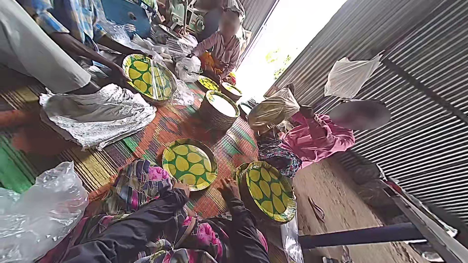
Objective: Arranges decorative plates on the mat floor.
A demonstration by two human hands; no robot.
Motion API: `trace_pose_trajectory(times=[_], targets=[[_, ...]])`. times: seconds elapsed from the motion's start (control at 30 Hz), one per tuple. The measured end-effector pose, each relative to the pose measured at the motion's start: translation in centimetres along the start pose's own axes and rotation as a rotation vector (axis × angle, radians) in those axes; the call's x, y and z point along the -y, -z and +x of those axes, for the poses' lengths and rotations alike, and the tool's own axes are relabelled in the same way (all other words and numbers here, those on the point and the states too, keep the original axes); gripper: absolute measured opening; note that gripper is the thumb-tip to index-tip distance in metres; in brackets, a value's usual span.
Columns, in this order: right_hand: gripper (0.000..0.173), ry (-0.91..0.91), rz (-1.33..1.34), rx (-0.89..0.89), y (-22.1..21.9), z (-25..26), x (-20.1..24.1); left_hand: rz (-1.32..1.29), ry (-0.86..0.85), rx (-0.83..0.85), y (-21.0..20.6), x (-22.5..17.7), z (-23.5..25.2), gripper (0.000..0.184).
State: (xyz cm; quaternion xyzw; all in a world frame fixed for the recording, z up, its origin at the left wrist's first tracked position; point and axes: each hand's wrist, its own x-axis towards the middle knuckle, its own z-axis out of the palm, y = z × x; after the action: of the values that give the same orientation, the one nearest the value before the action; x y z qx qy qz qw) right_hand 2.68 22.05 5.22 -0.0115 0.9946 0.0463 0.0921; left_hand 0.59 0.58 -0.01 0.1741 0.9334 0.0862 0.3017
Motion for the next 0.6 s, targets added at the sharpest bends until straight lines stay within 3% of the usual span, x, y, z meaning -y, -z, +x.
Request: trace_pose_trajectory(times=[0.07,0.13,0.2,0.33,0.4,0.5,0.6], targets=[[0.048,-0.258,0.050,-0.156,0.7,-0.2,-1.7,0.013,0.040,0.055,0.1,0.0,1.0,0.074],[0.052,-0.522,0.099,-0.162,1.9,-0.4,-3.4,-0.010,0.054,0.048,-0.3,-0.2,1.6,0.081],[0.051,-0.655,0.110,-0.135,1.7,-0.3,-4.9,-0.006,0.059,0.040,-0.7,-0.2,2.0,0.090],[0.048,-0.756,0.128,-0.242,1.7,-0.8,-4.1,0.043,0.036,0.062,-0.3,0.2,1.5,0.093],[0.054,-0.798,0.121,-0.174,1.8,-1.1,-4.3,0.007,0.039,0.028,-0.4,-0.2,1.2,0.089],[0.042,-0.727,-0.002,0.018,1.1,-1.2,-4.6,0.024,-0.001,-0.003,-0.5,-0.3,0.9,0.075],[0.033,-0.687,0.035,-0.071,1.2,-1.5,-4.6,0.032,-0.053,-0.018,-0.4,-0.1,0.3,0.068]])
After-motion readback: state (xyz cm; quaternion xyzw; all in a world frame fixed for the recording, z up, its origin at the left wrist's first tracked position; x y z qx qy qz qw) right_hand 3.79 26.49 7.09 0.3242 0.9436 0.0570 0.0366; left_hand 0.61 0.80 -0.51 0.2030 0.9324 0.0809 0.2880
